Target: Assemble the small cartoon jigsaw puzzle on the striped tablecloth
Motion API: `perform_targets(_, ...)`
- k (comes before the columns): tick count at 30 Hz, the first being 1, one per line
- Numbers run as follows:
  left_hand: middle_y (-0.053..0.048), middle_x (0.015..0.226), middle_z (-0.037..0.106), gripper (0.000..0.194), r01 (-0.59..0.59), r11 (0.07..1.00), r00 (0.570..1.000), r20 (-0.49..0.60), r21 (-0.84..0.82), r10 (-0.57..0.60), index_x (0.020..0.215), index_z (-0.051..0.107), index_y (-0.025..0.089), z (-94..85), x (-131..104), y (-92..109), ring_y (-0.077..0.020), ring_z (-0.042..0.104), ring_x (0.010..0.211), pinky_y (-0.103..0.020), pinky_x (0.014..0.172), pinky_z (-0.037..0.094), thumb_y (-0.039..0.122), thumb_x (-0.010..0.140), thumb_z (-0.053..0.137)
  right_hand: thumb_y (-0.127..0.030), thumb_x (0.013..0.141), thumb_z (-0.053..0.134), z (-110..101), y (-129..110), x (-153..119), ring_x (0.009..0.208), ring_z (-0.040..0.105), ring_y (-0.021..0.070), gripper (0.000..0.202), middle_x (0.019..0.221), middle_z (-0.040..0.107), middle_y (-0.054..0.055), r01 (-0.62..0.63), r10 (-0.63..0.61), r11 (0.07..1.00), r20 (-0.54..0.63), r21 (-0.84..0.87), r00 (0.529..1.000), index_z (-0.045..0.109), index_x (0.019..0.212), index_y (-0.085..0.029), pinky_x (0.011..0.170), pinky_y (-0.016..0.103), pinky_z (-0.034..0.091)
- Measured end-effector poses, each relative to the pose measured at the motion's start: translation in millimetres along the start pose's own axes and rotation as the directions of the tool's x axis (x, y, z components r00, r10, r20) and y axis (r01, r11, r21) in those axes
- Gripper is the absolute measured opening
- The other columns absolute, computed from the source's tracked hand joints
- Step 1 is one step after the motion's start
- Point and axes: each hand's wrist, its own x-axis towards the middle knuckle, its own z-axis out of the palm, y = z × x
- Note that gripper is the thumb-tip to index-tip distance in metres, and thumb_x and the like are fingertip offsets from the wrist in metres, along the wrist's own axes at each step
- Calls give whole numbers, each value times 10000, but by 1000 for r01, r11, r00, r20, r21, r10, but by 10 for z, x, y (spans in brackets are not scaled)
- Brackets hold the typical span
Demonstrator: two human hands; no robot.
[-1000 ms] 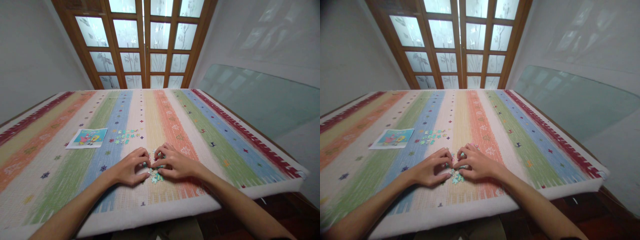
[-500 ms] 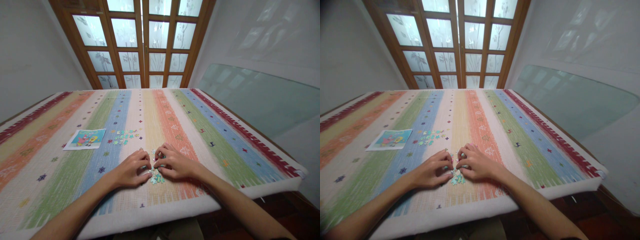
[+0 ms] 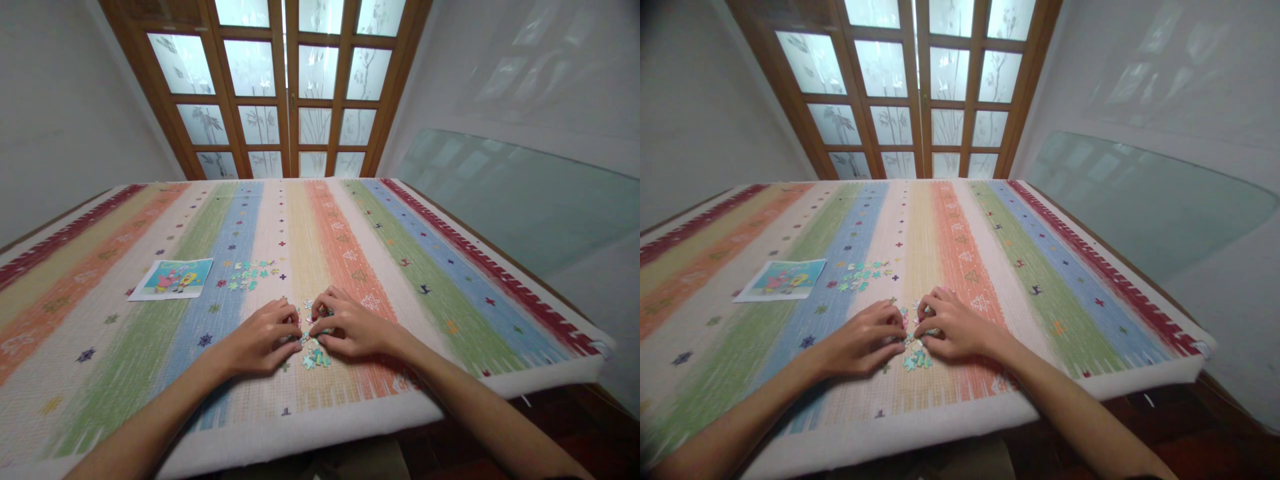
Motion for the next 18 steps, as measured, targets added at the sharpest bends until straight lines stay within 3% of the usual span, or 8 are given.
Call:
perform_targets(10,-81,888,644,260,-86,970,994,-50,229,100,940,615,181,65,45,-33,-212,530,801,-363,732,449,118,1040,384,-167,898,665,-7,14,9,1069,537,246,165,1065,644,86,-24,24,1000,0,16,1000,799,975,-226,987,446,461)
perform_targets(18,-104,900,654,331,146,831,973,-229,537,-24,957,660,165,-207,-96,-372,-238,534,827,-385,744,431,191,1090,358,-182,896,679,-41,-5,11,1067,538,248,142,1081,652,84,-44,43,999,42,16,998,792,967,-231,990,453,457)
